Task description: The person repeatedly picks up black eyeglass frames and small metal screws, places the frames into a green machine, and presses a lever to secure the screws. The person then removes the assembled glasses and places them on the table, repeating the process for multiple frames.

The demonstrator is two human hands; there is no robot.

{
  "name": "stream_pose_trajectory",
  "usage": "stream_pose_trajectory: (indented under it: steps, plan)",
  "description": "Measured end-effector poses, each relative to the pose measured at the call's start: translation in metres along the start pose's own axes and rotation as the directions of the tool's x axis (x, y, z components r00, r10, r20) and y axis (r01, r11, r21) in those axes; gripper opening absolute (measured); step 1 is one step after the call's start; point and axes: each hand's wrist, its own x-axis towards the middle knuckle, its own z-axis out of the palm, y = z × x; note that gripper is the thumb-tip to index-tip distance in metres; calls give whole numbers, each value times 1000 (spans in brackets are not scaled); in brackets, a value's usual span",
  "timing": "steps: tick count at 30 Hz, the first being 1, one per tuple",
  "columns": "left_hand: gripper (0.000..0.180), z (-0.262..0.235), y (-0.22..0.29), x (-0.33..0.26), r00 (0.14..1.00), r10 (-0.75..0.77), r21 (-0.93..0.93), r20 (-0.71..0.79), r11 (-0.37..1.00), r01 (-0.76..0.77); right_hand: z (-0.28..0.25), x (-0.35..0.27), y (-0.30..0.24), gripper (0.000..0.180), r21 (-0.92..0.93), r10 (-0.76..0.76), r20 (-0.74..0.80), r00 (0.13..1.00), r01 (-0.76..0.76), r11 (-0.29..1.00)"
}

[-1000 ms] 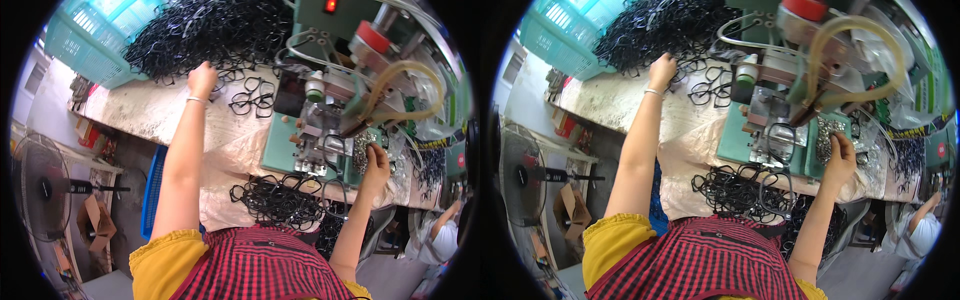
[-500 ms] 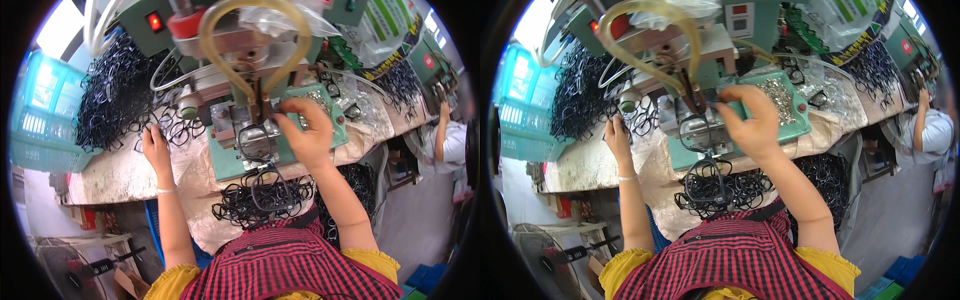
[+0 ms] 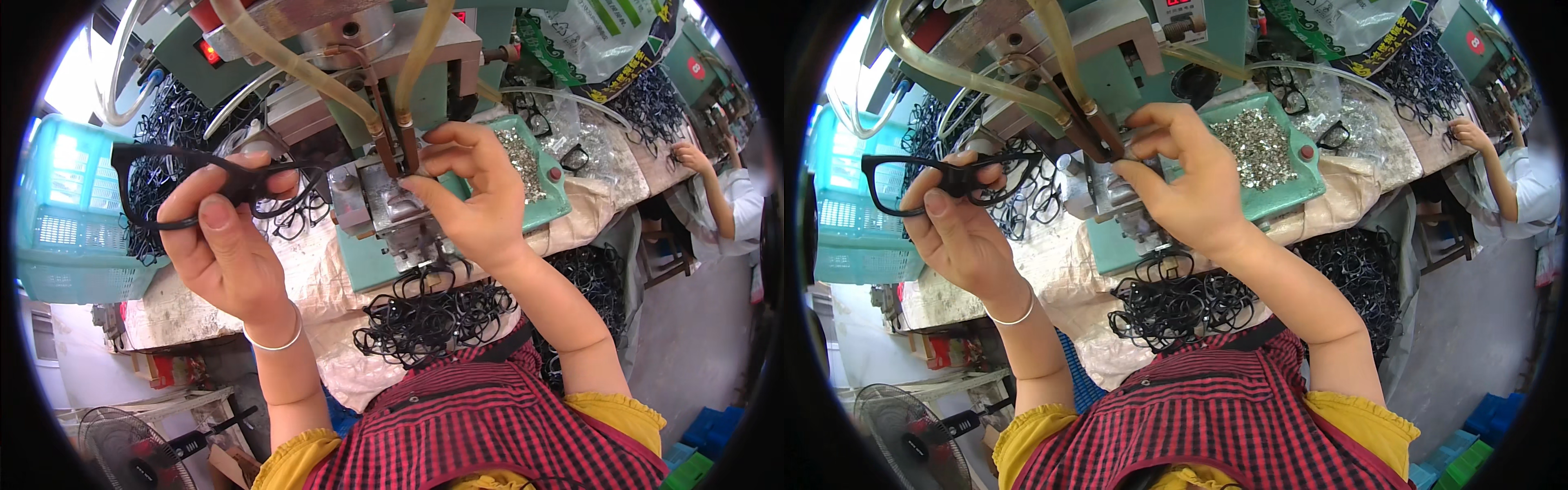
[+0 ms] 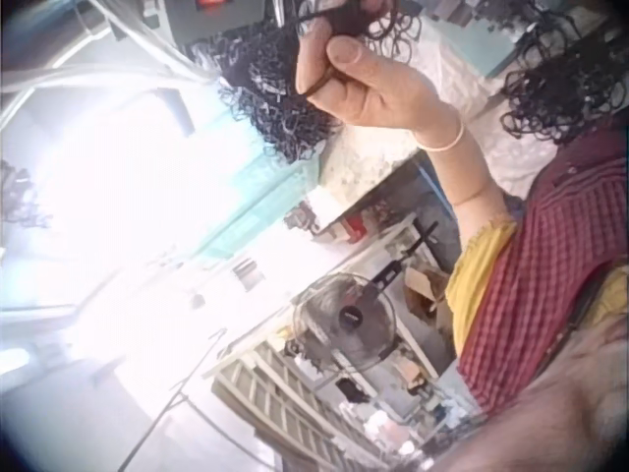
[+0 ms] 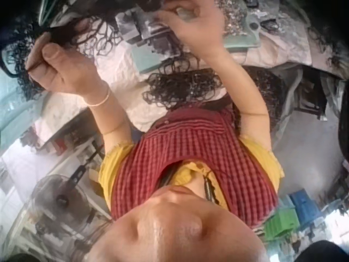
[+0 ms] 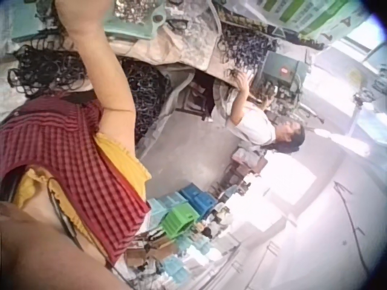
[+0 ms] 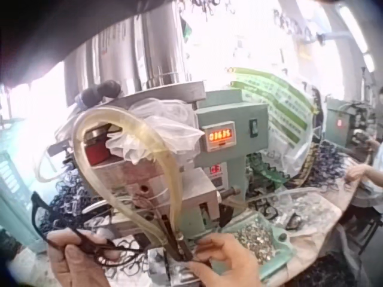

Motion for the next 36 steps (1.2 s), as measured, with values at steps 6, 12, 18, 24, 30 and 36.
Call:
stream_pose_trajectory:
  steps: [6, 12, 18, 24, 30, 36]
  plan:
    - [22, 2, 5, -15, 993, 23, 62, 112, 998, -30, -13, -9, -35, 48, 229, 384, 154, 910, -411, 882]
    - [13, 26, -3, -51, 809, 110, 227, 577, 930, -289, -95, -15, 52, 41, -335, 165, -295, 941, -264, 905]
    - [23, 26, -9, -58, 790, 144, 212, 596, 921, -327, -122, -49, 35, 25, -845, 206, -54, 977, -154, 511]
    - [27, 27, 1, -80, 857, 40, 317, 514, 920, -233, -88, -29, 76, 9, -888, 49, -21, 999, -41, 458]
    - [23, -25, 33, -121, 996, -84, 666, 15, 744, 53, -82, -30, 73, 6, -868, -69, -7, 998, 28, 495]
    - [7, -146, -31, -41, 987, -43, 971, -154, 181, 159, -85, -22, 76, 9, -806, -136, 10, 991, 88, 585]
